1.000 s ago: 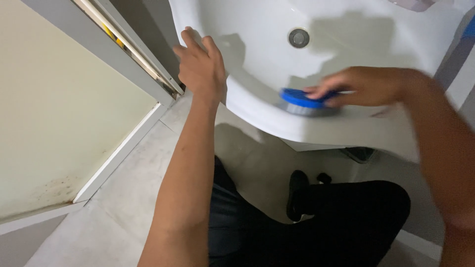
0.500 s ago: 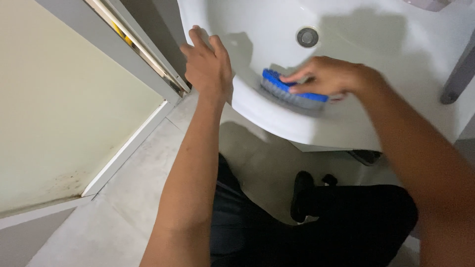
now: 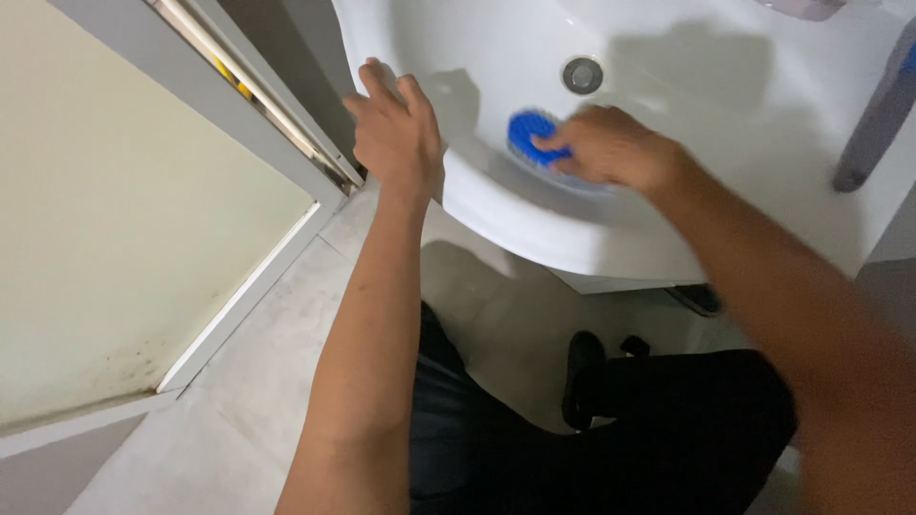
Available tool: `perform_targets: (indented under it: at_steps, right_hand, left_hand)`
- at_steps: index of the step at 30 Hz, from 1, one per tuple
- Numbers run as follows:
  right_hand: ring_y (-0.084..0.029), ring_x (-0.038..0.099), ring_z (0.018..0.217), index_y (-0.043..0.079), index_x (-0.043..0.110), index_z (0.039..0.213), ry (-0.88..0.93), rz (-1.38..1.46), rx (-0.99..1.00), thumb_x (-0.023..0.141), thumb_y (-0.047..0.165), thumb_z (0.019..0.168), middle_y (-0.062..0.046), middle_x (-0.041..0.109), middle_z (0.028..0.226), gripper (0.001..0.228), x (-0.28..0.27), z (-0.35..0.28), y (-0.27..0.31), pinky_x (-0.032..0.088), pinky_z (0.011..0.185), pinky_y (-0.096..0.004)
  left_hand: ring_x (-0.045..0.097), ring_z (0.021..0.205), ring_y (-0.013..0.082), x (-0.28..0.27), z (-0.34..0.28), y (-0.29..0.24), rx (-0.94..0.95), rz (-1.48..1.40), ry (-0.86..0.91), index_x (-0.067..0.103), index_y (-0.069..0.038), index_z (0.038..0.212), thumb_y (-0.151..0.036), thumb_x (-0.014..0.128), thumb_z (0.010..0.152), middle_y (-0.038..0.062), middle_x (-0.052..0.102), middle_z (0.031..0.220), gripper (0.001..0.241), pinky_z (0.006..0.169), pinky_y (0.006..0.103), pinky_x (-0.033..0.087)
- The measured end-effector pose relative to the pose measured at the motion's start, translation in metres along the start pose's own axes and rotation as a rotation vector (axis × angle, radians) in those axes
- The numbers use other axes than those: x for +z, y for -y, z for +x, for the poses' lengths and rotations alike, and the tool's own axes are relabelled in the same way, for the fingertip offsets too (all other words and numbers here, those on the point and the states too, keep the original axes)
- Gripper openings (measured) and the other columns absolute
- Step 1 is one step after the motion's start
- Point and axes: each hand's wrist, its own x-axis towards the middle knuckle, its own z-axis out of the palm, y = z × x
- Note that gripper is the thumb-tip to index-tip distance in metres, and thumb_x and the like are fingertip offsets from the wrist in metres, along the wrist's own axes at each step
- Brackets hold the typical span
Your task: The person cleans a white bathroom sink using a blue scrub brush. They scrub the basin and the drain area, then briefly pick up a bottle of cleaning liquid before continuing to scrub the sink surface.
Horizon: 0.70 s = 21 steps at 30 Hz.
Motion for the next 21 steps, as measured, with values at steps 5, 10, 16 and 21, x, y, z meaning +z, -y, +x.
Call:
perform_targets:
  at_steps: [5,10,16,21]
  right_hand:
    - [-0.02,0.066,0.112,0.049,0.051,0.143,0.219,-0.154,0.17,0.067,0.035,0.093,0.001,0.061,0.139,0.054,0.016,-0.021,-0.084,0.05,0.103,-0.045]
    - [-0.024,0.07,0.118,0.052,0.058,0.139,0.04,-0.359,0.308,0.074,0.05,0.086,0.0,0.065,0.14,0.055,0.053,0.006,-0.16,0.049,0.111,-0.05]
    - [-0.032,0.079,0.087,0.04,0.058,0.144,0.064,-0.164,0.312,0.081,0.036,0.085,-0.012,0.065,0.139,0.064,0.021,0.047,-0.09,0.06,0.09,-0.045]
    - [-0.03,0.079,0.089,0.033,0.063,0.141,-0.14,-0.228,0.16,0.08,0.046,0.084,-0.015,0.073,0.124,0.061,0.03,0.098,-0.092,0.061,0.092,-0.044]
  left_hand:
    - [0.07,0.07,0.0304,-0.001,0.0,-0.002,-0.015,-0.016,0.001,0.042,-0.014,0.14,-0.039,0.034,0.098,0.016,0.054,0.111,0.05,0.066,0.0432,0.057]
    - [0.07,0.059,0.0254,0.011,0.003,0.007,0.07,0.002,-0.083,0.041,-0.014,0.137,-0.038,0.038,0.1,0.014,0.054,0.102,0.044,0.052,0.037,0.06]
    - [0.069,0.065,0.0286,0.003,0.001,-0.001,-0.001,-0.029,-0.046,0.044,-0.015,0.138,-0.038,0.037,0.097,0.014,0.054,0.105,0.047,0.063,0.0393,0.057]
    - [0.061,0.053,0.0207,0.018,0.006,0.011,0.063,0.048,-0.098,0.044,-0.008,0.14,-0.042,0.033,0.1,0.013,0.053,0.095,0.053,0.043,0.0308,0.053]
